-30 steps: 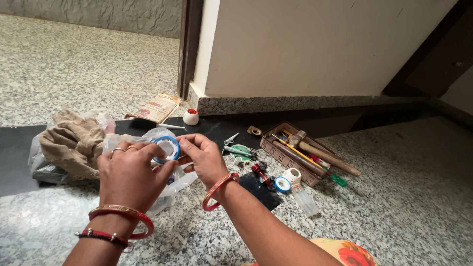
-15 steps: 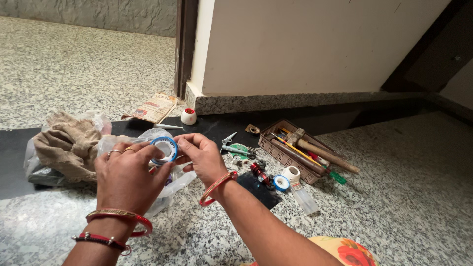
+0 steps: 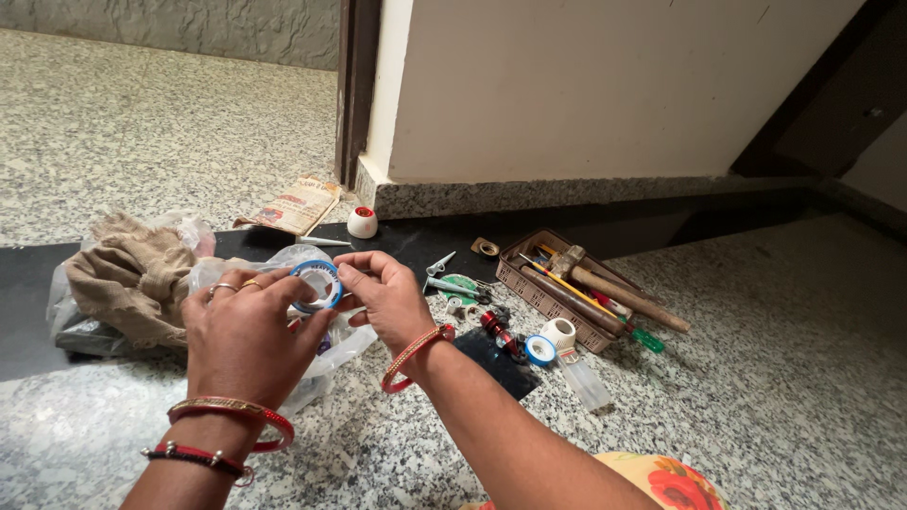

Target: The person sits on the floor and organizes various small items, including tape rolls, a flashlight, a marker, and a grinding disc, into a clear plastic bag. They pick up each item from the floor and place it into the bag one by one.

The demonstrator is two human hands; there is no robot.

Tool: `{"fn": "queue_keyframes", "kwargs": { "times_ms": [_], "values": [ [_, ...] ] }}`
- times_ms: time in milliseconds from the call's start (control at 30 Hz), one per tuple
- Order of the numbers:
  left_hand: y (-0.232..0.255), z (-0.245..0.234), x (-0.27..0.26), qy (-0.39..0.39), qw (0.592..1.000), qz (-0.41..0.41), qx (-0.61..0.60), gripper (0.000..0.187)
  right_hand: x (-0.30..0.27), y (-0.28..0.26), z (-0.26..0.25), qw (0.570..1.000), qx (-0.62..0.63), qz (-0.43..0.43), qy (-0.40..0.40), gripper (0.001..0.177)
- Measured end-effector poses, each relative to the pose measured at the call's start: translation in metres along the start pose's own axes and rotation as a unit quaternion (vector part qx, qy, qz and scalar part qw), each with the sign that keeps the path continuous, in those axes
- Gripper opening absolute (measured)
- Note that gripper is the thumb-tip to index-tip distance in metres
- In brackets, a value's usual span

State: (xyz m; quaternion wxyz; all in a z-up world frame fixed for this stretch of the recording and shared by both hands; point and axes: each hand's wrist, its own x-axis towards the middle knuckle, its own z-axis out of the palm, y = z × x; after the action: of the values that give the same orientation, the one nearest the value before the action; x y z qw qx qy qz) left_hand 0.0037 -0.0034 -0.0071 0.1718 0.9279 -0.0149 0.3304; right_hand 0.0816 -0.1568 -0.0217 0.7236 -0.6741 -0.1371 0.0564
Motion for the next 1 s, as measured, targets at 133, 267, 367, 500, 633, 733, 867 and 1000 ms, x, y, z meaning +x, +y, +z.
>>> {"fn": "queue_keyframes", "kwargs": {
  "times_ms": [133, 267, 367, 500, 633, 733, 867, 1000],
  "values": [
    [0.0, -0.001, 0.0, -0.002, 1.0, 0.0, -0.002, 0.024, 0.001, 0.001, 0.001, 1.0, 0.002, -0.001, 0.002, 0.028],
    [0.0, 0.0, 0.001, 0.004, 1.0, -0.001, -0.003, 0.023, 0.004, 0.002, 0.002, 1.0, -0.009, -0.004, 0.005, 0.028],
    [-0.001, 0.003, 0.001, 0.015, 1.0, 0.002, -0.001, 0.029, 0.007, 0.002, 0.002, 1.0, -0.028, -0.012, 0.0, 0.028],
    [-0.006, 0.008, 0.0, -0.021, 0.998, -0.063, -0.019, 0.047, 0.017, 0.0, -0.005, 0.998, -0.06, -0.021, 0.002, 0.03],
    [-0.018, 0.015, 0.0, 0.031, 0.998, -0.059, -0.006, 0.055, 0.025, 0.0, -0.016, 0.998, -0.062, -0.002, 0.019, 0.03],
    [-0.027, 0.022, -0.001, 0.053, 0.996, -0.071, 0.031, 0.053, 0.029, 0.001, -0.02, 0.999, -0.047, 0.003, 0.025, 0.029],
    [-0.039, 0.03, -0.001, -0.004, 0.99, -0.118, 0.078, 0.059, 0.03, 0.005, -0.021, 0.998, -0.049, 0.009, 0.026, 0.03],
    [-0.053, 0.037, 0.002, -0.132, 0.964, -0.216, 0.078, 0.058, 0.031, 0.007, -0.022, 0.998, -0.059, 0.012, 0.021, 0.03]
  ]
}}
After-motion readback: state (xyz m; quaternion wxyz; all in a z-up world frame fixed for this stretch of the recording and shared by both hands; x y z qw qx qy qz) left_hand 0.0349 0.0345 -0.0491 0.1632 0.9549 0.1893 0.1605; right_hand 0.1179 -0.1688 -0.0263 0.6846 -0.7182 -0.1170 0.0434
